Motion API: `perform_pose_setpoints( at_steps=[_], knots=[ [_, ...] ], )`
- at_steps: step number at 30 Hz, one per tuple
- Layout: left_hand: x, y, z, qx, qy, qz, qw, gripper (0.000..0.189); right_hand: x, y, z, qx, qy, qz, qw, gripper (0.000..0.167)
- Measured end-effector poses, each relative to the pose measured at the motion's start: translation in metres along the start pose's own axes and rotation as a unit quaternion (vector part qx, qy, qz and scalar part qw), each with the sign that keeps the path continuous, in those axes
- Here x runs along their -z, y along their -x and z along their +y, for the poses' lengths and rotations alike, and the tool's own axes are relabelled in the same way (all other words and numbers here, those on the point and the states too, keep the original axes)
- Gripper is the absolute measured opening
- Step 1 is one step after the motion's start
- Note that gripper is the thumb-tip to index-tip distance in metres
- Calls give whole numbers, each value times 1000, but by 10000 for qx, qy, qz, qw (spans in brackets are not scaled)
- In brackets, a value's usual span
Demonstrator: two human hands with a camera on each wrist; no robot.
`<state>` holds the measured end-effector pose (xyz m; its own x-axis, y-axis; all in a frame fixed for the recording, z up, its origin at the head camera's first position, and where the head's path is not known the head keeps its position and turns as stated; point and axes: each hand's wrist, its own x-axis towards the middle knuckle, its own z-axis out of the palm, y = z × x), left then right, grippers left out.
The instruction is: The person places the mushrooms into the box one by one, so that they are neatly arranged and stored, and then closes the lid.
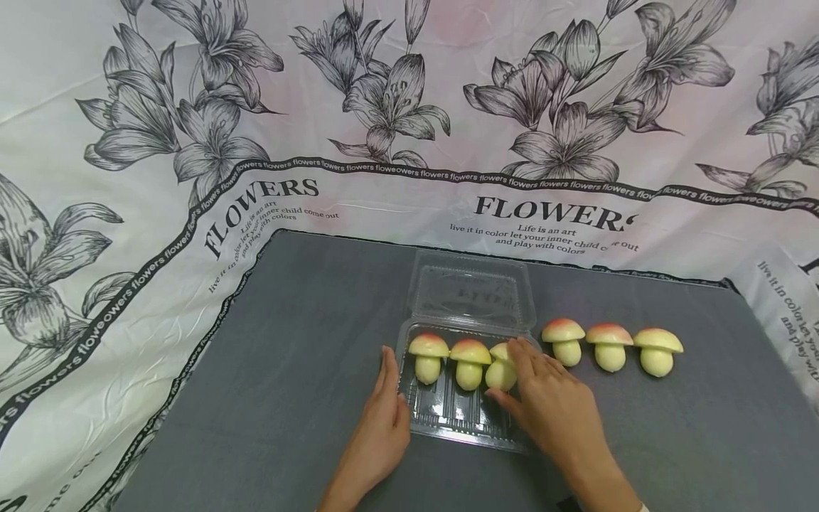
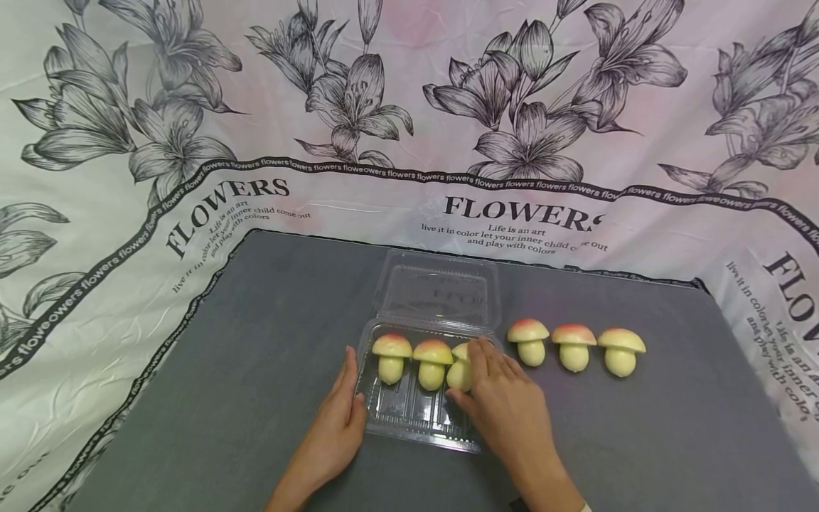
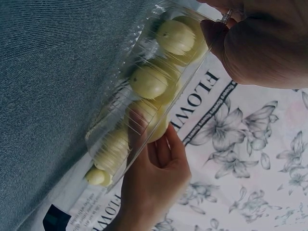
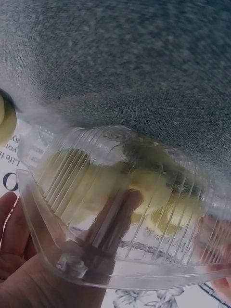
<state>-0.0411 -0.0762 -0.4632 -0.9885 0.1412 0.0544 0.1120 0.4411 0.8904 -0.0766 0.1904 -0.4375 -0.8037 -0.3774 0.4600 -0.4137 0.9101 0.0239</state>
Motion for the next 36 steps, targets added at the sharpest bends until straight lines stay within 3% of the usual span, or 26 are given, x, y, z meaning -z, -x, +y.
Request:
perform_pose_setpoints(
  at_steps=[24, 36],
  knots=[
    [0, -1, 2, 113, 32, -16, 9999, 76, -7, -1, -5, 80, 168, 126, 9997, 93],
    [0, 0, 2, 160, -11, 1, 9999, 76, -9, 0, -8, -55, 107, -140, 9998, 94]
  ],
)
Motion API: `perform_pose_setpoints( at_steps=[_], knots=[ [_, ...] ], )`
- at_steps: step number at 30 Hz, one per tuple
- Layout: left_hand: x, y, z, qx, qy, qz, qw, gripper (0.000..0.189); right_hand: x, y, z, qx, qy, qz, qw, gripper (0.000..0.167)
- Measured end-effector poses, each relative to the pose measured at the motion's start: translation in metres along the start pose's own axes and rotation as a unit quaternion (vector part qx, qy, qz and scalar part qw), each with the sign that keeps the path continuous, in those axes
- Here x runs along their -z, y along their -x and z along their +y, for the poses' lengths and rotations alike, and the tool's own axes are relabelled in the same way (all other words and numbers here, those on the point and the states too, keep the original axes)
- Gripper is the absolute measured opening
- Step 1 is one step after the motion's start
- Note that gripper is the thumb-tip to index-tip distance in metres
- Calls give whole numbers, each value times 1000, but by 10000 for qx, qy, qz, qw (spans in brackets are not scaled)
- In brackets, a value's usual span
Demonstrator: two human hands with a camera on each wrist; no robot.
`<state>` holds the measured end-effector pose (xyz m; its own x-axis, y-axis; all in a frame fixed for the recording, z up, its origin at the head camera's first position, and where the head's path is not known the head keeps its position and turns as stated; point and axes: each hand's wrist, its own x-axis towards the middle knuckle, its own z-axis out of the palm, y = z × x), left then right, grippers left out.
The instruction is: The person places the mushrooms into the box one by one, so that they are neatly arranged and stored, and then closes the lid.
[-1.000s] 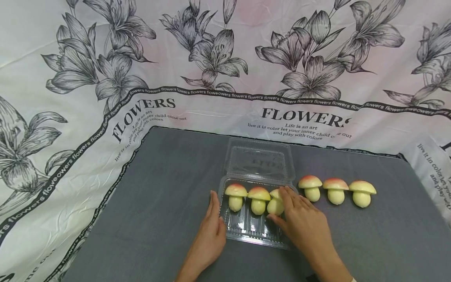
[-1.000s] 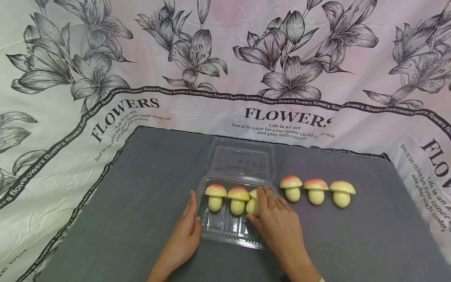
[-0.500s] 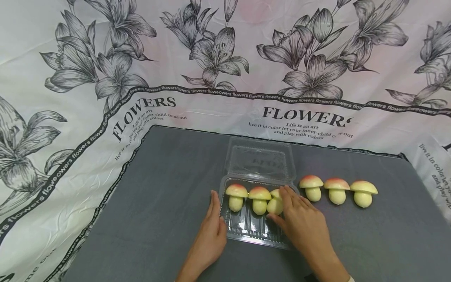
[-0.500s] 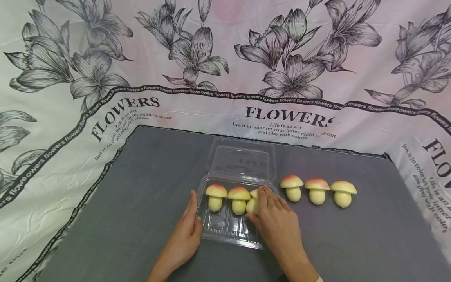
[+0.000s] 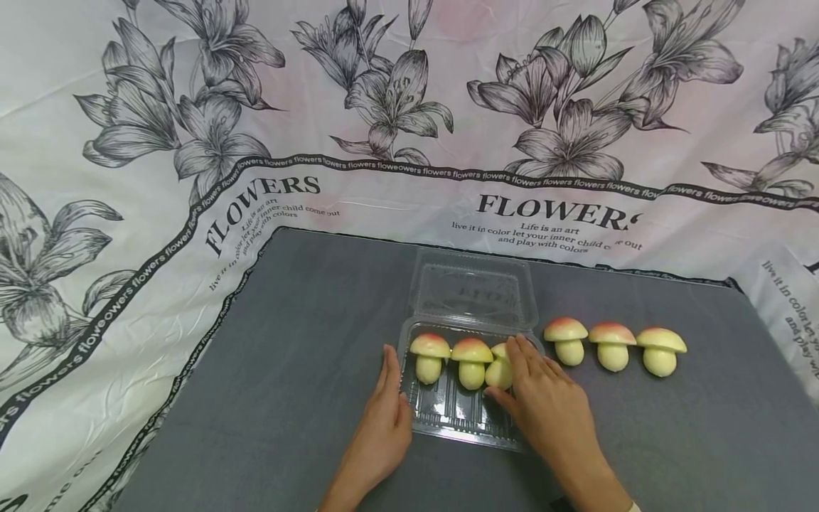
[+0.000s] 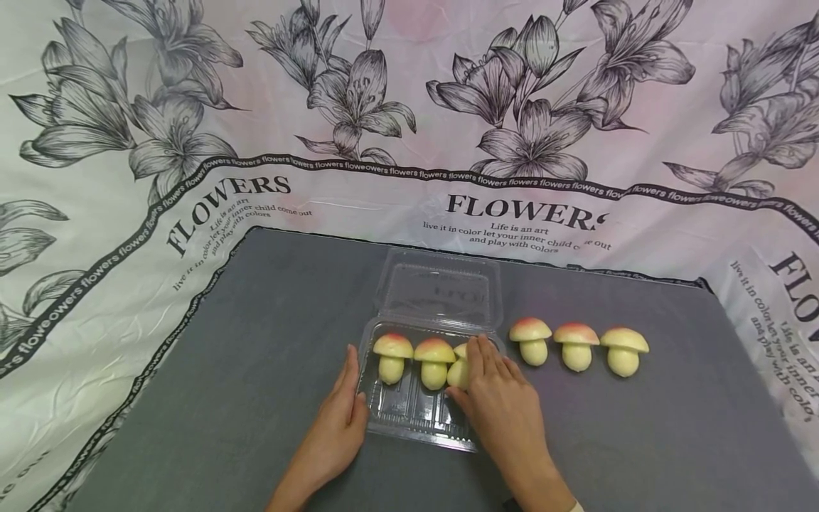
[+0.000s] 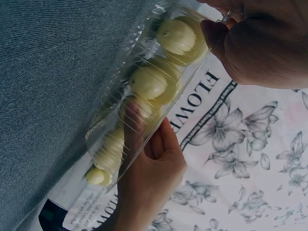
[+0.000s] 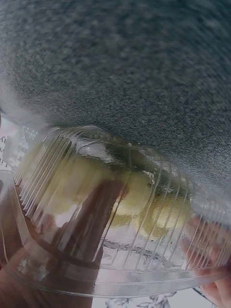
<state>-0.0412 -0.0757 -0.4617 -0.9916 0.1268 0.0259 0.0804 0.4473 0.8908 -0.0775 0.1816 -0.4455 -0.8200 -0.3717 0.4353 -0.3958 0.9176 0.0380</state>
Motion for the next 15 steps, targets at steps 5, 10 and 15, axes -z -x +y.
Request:
perform_pose_setpoints(
  at_steps=[5, 10, 15],
  knots=[
    [-1, 1, -1, -17, -8, 2, 10000, 76, -1, 1, -2, -28, -14, -124, 9999, 94],
    [-1, 1, -1, -2, 11, -2, 10000, 76, -1, 1, -1, -17, -19, -157, 9999, 95],
    [-1, 0, -1, -10, 2, -6, 10000, 75, 1, 1, -1, -82, -101, -237, 9996, 97]
  ],
)
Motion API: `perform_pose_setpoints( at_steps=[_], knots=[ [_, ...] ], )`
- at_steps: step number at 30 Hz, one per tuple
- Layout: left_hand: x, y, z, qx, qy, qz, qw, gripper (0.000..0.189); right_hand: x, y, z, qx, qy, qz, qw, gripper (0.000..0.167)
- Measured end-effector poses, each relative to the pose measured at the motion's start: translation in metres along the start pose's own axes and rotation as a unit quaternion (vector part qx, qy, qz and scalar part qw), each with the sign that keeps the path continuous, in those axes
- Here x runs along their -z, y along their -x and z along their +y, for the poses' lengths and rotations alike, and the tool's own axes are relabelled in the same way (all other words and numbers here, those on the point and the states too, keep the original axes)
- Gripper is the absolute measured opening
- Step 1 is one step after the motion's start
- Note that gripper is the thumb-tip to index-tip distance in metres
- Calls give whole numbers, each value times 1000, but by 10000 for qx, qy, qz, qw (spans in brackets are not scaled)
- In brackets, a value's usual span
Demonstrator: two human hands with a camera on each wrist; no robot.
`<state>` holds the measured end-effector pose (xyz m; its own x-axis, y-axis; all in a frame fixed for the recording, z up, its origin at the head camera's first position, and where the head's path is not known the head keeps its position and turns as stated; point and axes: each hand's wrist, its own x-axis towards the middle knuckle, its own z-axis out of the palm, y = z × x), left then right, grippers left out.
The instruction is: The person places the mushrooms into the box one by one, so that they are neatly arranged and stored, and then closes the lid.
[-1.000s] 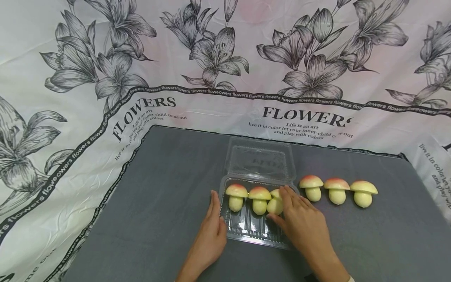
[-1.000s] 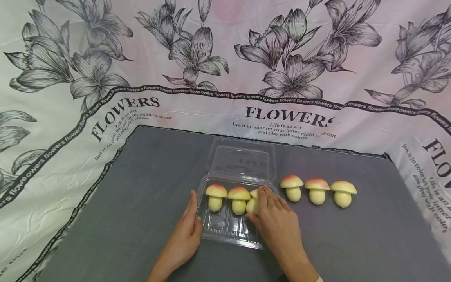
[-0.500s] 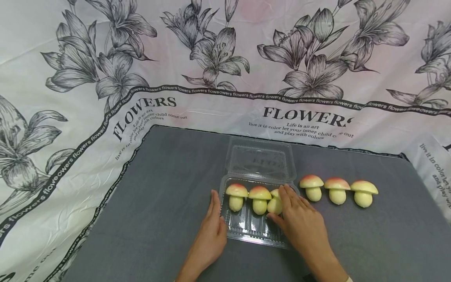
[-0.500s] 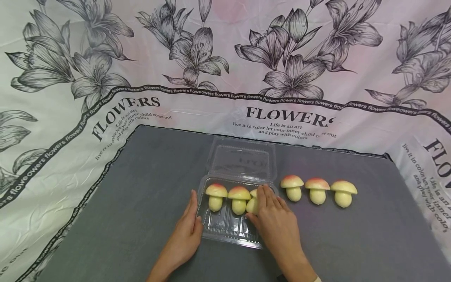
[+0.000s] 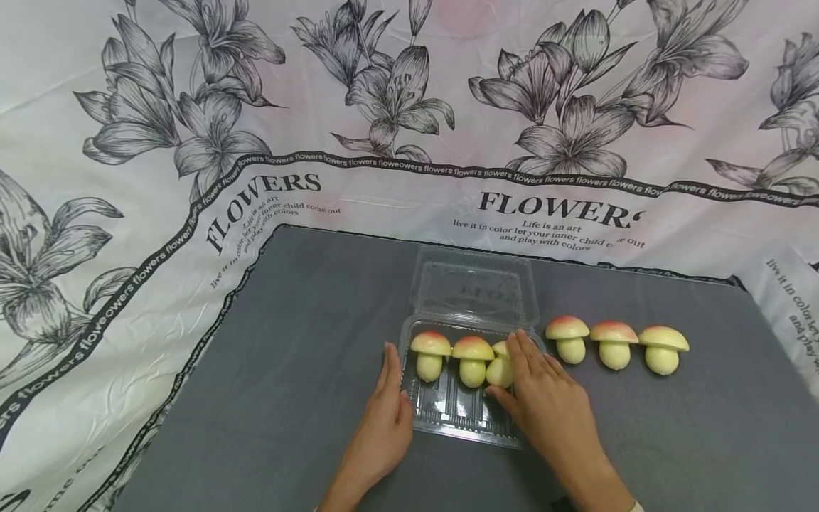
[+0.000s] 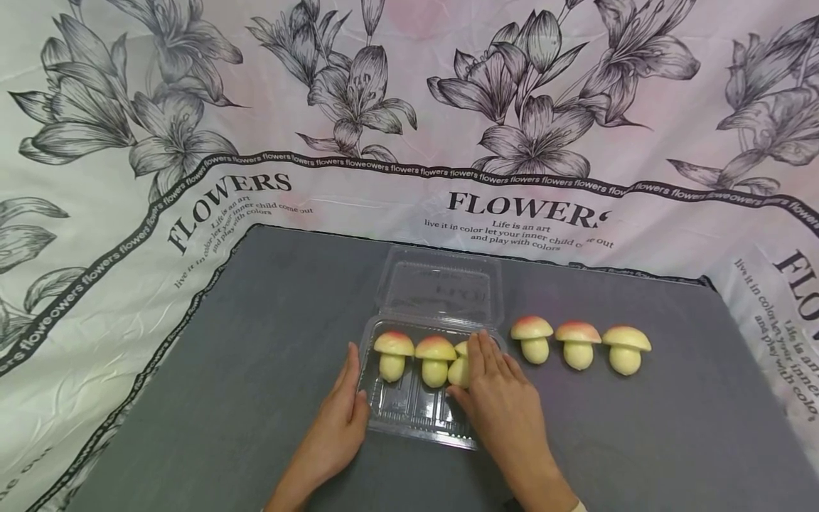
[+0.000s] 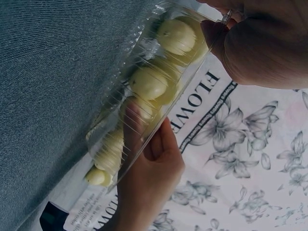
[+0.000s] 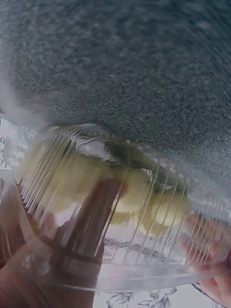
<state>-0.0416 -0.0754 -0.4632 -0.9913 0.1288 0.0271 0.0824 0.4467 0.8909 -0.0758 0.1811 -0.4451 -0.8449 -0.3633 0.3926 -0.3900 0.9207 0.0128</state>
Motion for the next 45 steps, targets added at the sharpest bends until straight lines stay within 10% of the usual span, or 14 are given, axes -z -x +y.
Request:
perform_pose_setpoints(
  at_steps=[18, 45],
  knots=[
    [0, 0, -2, -142, 2, -19, 9999, 76, 19, 0, 15, -742, -1027, -696, 9895, 81],
    [0, -1, -1, -164, -31, -11, 9999, 76, 45, 6, 74, -1343, -1146, 227, 9840, 67]
  ],
)
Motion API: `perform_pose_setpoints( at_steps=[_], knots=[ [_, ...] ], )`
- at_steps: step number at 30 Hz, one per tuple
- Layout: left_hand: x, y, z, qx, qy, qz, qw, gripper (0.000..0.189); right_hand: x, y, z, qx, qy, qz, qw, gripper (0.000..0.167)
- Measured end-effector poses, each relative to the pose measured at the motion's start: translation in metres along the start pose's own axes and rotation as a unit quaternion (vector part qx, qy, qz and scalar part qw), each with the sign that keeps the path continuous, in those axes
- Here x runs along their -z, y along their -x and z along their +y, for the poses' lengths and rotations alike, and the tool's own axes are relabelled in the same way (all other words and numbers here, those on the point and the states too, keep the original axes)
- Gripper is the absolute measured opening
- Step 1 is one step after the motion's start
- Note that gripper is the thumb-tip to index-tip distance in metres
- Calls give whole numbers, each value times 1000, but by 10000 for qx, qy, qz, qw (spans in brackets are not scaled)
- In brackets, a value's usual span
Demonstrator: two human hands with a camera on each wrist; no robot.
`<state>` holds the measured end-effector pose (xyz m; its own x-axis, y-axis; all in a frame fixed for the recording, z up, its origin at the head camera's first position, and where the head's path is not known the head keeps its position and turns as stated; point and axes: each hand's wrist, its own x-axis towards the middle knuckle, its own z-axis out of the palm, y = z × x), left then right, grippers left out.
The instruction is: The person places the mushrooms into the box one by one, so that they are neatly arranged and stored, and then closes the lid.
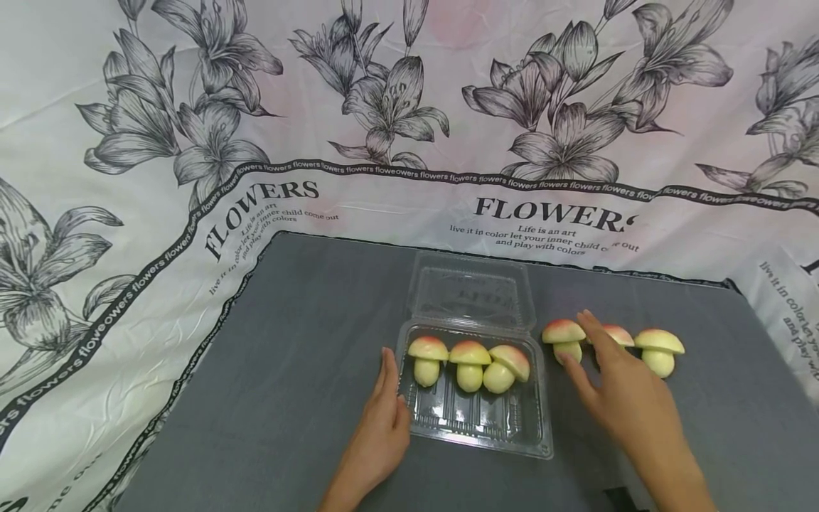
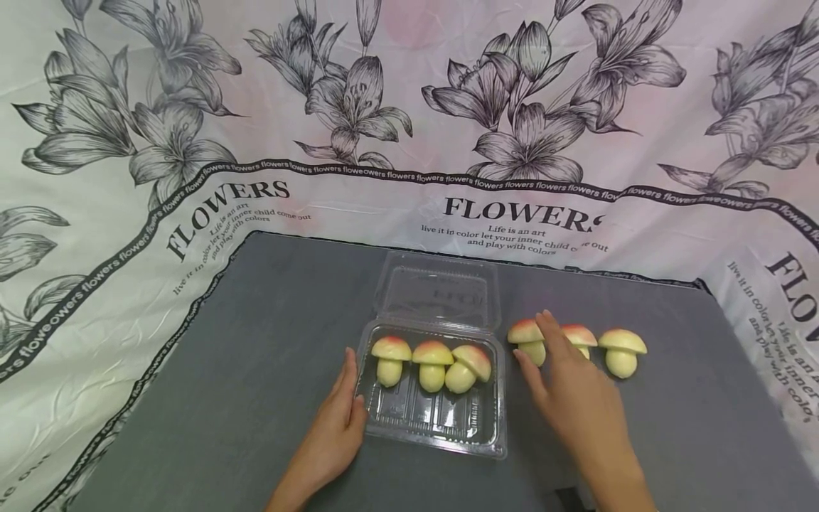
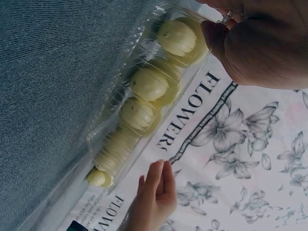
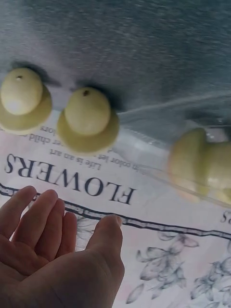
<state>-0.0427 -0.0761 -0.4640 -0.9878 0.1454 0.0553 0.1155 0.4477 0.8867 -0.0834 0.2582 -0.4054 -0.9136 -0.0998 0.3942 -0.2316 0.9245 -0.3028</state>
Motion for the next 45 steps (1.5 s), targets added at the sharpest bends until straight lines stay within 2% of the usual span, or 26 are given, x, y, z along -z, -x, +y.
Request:
perform_pose_setpoints(
  at_steps=[7, 25, 31, 38, 45],
  knots=[
    [0, 1, 1, 25, 16, 7, 10000, 75, 10, 0, 14, -321, -13, -74, 9995, 67],
    [0, 1, 0, 150, 30, -56, 9999, 73, 19, 8, 53, -514, -67, -7, 9987, 72],
    [0, 0, 0, 89, 2, -47, 9999, 74, 22, 7, 62, -530, -102, 44, 9985, 75],
    [0, 1, 1, 63, 2, -36, 10000, 75, 25, 9, 72, -837, -113, -321, 9959, 78],
    [0, 1, 1, 109, 33, -39, 9999, 74, 24, 10, 86, -883, -22, -779, 9930, 87]
  ],
)
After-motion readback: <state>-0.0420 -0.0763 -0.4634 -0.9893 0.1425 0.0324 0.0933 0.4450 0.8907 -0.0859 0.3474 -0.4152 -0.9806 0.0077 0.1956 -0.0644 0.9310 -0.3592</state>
